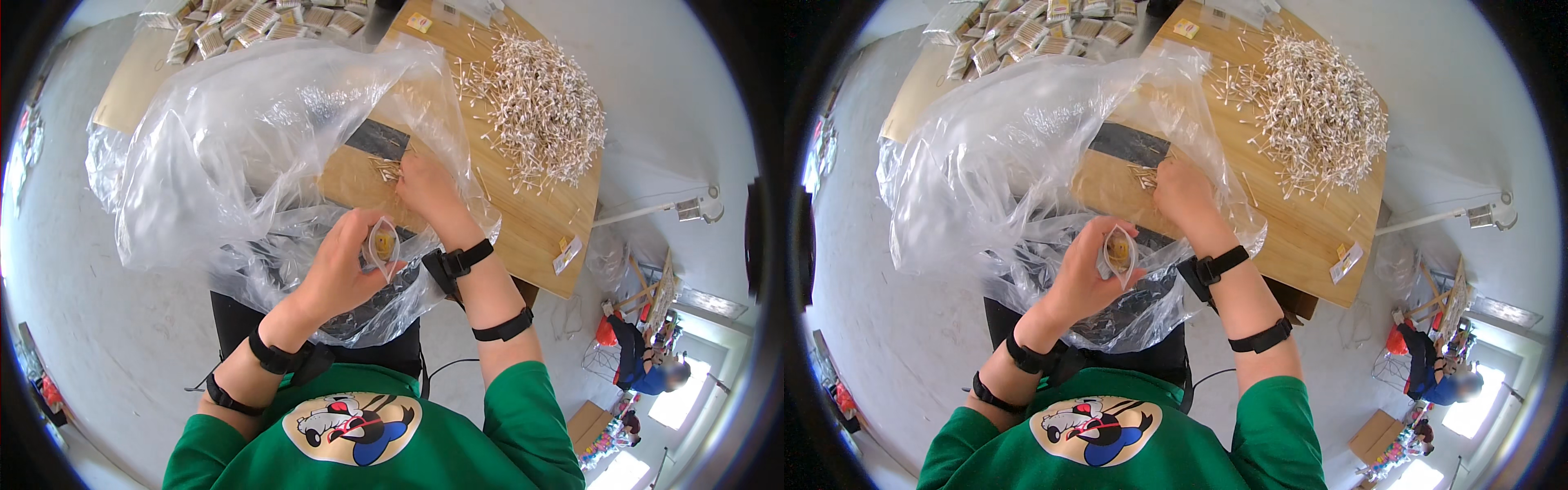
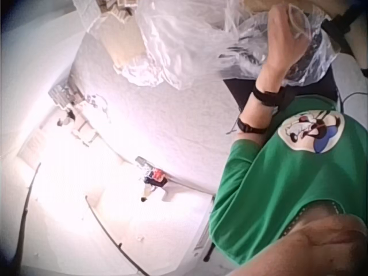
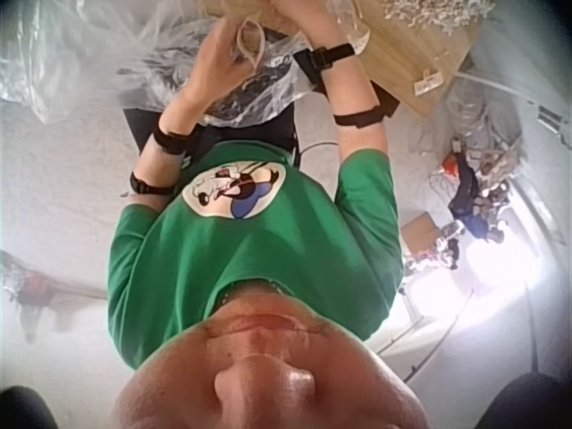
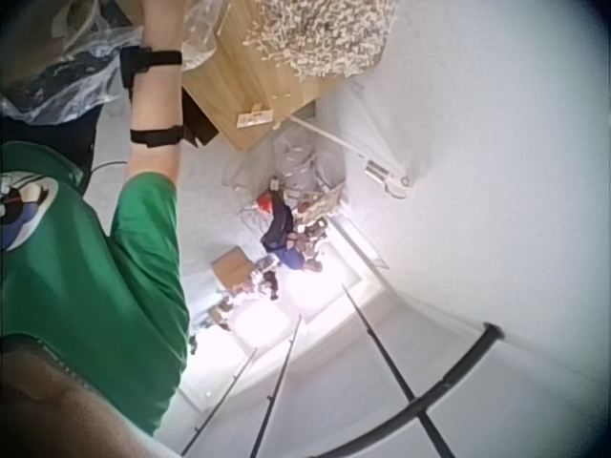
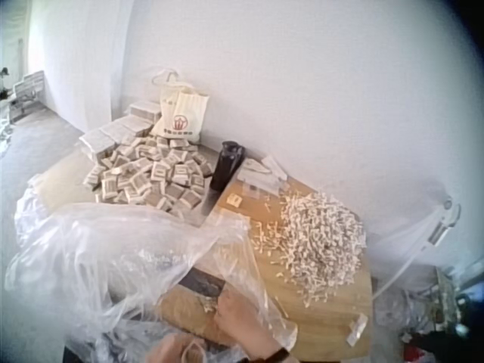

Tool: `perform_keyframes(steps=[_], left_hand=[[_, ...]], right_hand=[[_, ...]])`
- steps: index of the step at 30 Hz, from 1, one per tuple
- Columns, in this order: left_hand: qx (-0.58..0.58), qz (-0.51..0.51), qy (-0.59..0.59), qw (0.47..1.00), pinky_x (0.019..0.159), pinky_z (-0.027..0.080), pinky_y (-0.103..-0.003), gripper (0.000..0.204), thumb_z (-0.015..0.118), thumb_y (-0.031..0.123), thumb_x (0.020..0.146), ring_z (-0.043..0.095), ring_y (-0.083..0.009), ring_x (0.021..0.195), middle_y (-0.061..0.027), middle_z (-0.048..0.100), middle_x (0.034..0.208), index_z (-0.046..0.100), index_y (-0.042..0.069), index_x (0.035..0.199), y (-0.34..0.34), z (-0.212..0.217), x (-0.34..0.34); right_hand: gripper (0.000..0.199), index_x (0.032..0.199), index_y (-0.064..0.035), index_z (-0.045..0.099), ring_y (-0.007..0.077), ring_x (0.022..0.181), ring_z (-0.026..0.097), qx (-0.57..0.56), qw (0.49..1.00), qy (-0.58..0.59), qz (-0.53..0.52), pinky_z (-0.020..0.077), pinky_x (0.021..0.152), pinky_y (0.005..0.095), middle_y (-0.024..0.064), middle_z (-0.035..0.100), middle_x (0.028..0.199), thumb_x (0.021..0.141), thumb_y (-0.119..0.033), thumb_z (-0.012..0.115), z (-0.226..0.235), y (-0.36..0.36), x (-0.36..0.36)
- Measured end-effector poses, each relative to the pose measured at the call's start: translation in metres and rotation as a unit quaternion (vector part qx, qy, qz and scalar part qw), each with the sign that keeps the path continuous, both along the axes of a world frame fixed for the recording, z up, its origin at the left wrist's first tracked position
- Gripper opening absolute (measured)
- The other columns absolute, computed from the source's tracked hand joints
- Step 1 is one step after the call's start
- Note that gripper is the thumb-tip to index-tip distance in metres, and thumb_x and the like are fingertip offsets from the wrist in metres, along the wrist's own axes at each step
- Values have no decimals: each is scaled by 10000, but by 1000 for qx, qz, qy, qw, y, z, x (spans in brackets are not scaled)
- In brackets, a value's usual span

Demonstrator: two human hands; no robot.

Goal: The person is packaging small items into plastic bags.

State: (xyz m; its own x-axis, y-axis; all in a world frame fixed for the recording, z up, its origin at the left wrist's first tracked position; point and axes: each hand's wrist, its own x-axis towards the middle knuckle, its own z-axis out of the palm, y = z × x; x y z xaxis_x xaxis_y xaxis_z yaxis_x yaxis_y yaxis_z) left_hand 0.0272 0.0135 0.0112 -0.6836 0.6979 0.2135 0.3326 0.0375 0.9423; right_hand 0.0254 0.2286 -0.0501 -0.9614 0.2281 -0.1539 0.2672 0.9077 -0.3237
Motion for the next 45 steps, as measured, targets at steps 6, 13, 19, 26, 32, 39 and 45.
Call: perform_keyframes(steps=[6,13,19,26,32,39,45], left_hand=[[-14,38,-22,999,762,480,-345,524,789,68,693,589,-285,898,-120,587,982,478,42,1114,14,-12,-8],[-64,66,-19,996,757,496,-343,521,781,106,716,602,-275,899,-127,600,1017,482,34,1138,32,-30,-16],[-32,89,32,995,754,504,-347,534,784,105,709,601,-291,887,-144,595,1012,476,22,1138,49,-47,-19],[-9,93,44,995,751,505,-359,546,789,98,699,605,-307,899,-150,592,1002,474,17,1137,64,-50,-18],[30,102,45,993,756,478,-430,506,766,70,662,594,-381,886,-196,599,960,493,2,1083,63,-42,-18],[50,96,19,994,693,488,-396,511,720,7,644,599,-350,812,-188,588,921,486,-10,1098,63,-42,-18],[10,95,-8,995,690,484,-404,512,678,-25,629,598,-350,796,-187,585,897,486,-22,1103,62,-45,-17]], right_hand=[[135,784,35,611,397,780,628,-39,998,-32,-27,505,697,457,228,644,806,735,-87,578,1,16,-3],[210,896,25,638,195,636,627,-254,956,10,-147,495,609,305,118,635,677,789,-156,657,34,32,7],[140,967,7,623,77,586,547,-459,862,75,-202,431,535,206,30,611,708,869,-90,647,85,17,16],[146,984,6,618,72,603,551,-464,854,151,-182,445,556,201,22,611,724,877,-87,649,92,0,24],[154,975,16,625,90,710,617,-403,881,205,-139,509,647,236,15,629,783,865,-89,652,79,-15,31],[136,964,0,634,141,765,647,-301,924,225,-72,520,666,260,89,646,894,844,-62,658,85,-30,39],[126,961,7,642,89,733,614,-291,934,168,-121,492,650,236,37,657,837,853,-55,662,97,-34,39]])
